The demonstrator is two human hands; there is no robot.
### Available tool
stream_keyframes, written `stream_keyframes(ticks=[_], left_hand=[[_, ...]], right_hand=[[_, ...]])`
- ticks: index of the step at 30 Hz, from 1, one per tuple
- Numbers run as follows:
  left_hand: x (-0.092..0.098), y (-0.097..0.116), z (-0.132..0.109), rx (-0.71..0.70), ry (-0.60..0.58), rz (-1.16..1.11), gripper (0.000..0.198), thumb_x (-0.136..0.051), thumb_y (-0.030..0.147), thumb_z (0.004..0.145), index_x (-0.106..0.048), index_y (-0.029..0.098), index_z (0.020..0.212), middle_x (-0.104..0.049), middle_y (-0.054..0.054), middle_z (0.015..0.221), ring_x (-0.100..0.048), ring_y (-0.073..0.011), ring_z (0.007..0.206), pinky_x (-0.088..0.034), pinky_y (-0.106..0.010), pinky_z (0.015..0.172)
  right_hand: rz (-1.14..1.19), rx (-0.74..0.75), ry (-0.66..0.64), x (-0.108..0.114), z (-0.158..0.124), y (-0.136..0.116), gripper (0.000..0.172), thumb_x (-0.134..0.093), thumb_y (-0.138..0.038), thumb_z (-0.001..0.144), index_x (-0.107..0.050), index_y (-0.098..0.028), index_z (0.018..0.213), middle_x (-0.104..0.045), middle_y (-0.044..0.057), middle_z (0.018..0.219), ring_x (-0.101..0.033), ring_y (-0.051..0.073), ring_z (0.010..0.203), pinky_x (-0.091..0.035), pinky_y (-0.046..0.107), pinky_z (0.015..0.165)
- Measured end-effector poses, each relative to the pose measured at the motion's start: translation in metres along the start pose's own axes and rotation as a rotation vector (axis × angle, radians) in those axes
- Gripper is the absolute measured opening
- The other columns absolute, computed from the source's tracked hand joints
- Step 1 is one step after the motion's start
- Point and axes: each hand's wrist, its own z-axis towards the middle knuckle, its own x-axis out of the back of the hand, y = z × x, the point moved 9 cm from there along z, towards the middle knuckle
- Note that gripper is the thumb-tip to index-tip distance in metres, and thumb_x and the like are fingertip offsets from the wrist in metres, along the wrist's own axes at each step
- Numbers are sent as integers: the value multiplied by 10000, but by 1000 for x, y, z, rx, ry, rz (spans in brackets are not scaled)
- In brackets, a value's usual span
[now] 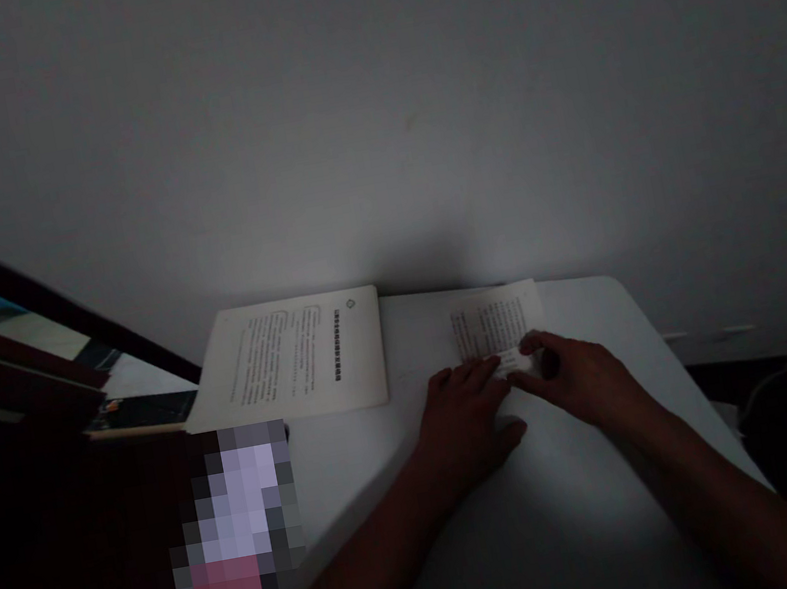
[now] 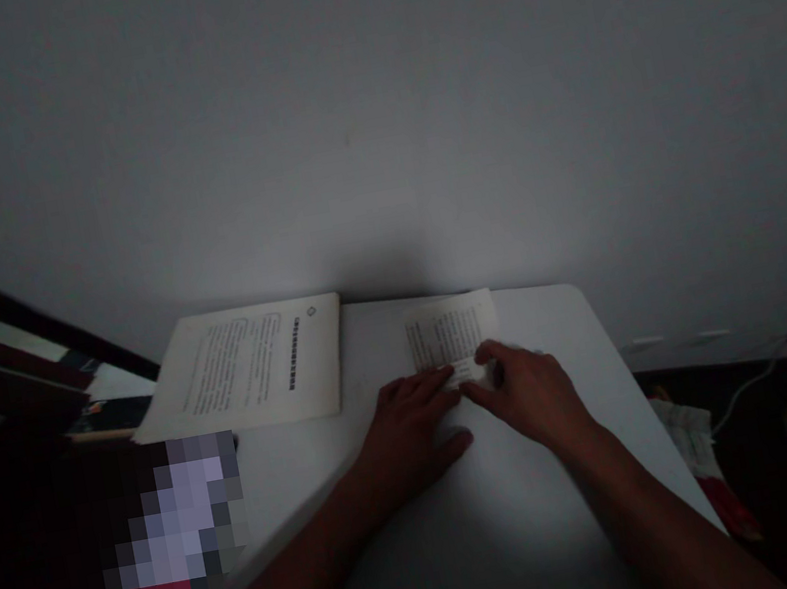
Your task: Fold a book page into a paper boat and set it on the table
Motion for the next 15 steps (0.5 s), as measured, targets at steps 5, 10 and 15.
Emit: stream_keyframes(ticks=[5, 10, 15], left_hand=[[-1, 2, -2, -30, -32, 3, 377, -573, 402, 808, -553, 279, 1164, -399, -39, 1424, -355, -259, 1291, -281, -475, 1034], [-1, 1, -3, -19, -34, -45, 526, -575, 399, 792, -449, 233, 1274, -399, -69, 1421, -341, -253, 1300, -249, -469, 1060], [-1, -1, -2, 2, -27, -71, 566, -580, 396, 777, -428, 189, 1281, -412, -73, 1413, -356, -242, 1289, -232, -458, 1073]], right_hand=[[-15, 1, 18, 0, 1, 0, 350, -585, -520, 714, -575, -250, 936, -628, -14, 641, -596, 177, 558, -385, 271, 532], [8, -1, 17, -2, 2, 2, 357, -588, -540, 703, -572, -245, 904, -620, -21, 622, -587, 166, 532, -379, 262, 509], [36, 10, -31, -4, 3, 4, 370, -614, -539, 694, -559, -245, 912, -608, -29, 607, -584, 165, 537, -393, 261, 505]])
